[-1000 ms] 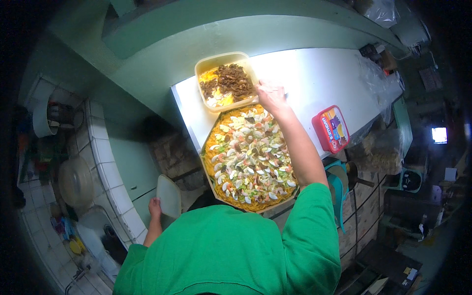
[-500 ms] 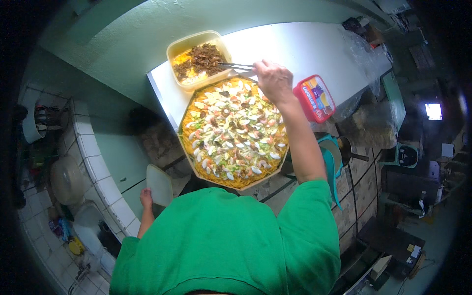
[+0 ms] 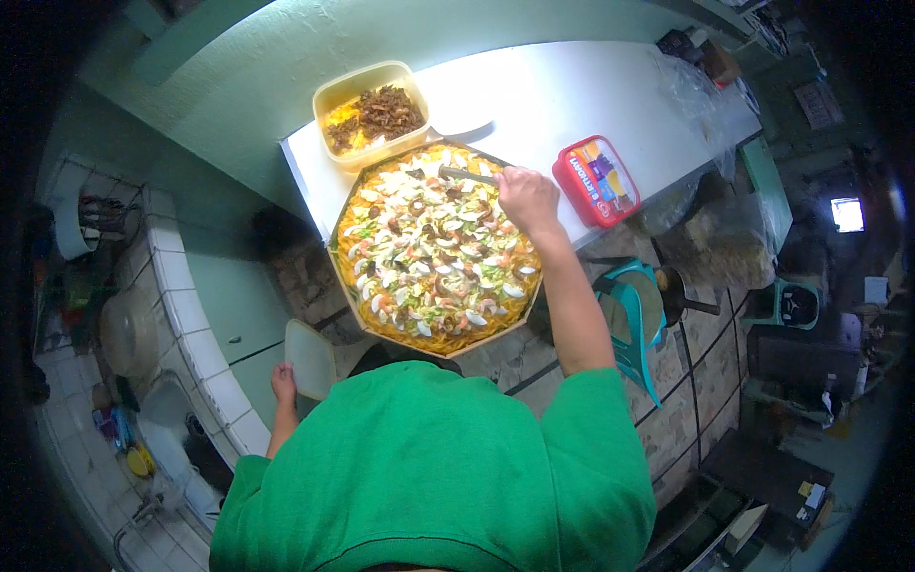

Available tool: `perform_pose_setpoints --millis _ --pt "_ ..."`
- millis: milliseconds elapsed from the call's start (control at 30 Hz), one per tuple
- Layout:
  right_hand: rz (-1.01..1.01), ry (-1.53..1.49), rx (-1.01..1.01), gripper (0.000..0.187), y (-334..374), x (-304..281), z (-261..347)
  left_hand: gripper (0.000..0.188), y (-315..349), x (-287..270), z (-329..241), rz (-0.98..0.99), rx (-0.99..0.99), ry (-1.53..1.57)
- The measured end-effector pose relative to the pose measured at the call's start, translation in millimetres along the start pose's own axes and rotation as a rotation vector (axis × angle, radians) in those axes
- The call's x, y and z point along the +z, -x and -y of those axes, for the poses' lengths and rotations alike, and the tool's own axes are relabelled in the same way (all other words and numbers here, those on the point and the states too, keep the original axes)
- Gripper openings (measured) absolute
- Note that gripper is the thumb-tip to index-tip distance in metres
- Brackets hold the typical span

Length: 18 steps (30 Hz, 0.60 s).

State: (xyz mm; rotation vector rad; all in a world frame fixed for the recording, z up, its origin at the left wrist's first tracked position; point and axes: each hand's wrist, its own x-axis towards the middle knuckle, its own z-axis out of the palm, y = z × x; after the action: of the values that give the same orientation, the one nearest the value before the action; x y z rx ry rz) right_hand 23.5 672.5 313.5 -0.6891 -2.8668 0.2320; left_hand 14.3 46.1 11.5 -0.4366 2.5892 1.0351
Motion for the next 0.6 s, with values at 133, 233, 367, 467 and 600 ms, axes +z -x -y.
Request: perform_pose_setpoints --millis 133,233,367,467,600 --pt "0.035 -0.004 0.027 0.028 -8 9 6 0.022 11 0 6 -0.036 -0.116 0.058" --pt "0.043 -0.026 0.071 0.027 -7 1 1 0.022 18 -1 11 -0.037 -0.134 0.095" --pt "-0.008 -0.113 0.024 0.030 -5 5 5 0.022 17 0 23 -0.051 0.009 0.013" --pt "0.007 -0.070 -0.020 0.029 -6 20 17 0.022 13 5 33 -0.062 -0.008 0.104" --pt "0.001 -0.078 -0.047 0.024 -8 28 22 0.023 15 4 36 -0.094 0.008 0.052"
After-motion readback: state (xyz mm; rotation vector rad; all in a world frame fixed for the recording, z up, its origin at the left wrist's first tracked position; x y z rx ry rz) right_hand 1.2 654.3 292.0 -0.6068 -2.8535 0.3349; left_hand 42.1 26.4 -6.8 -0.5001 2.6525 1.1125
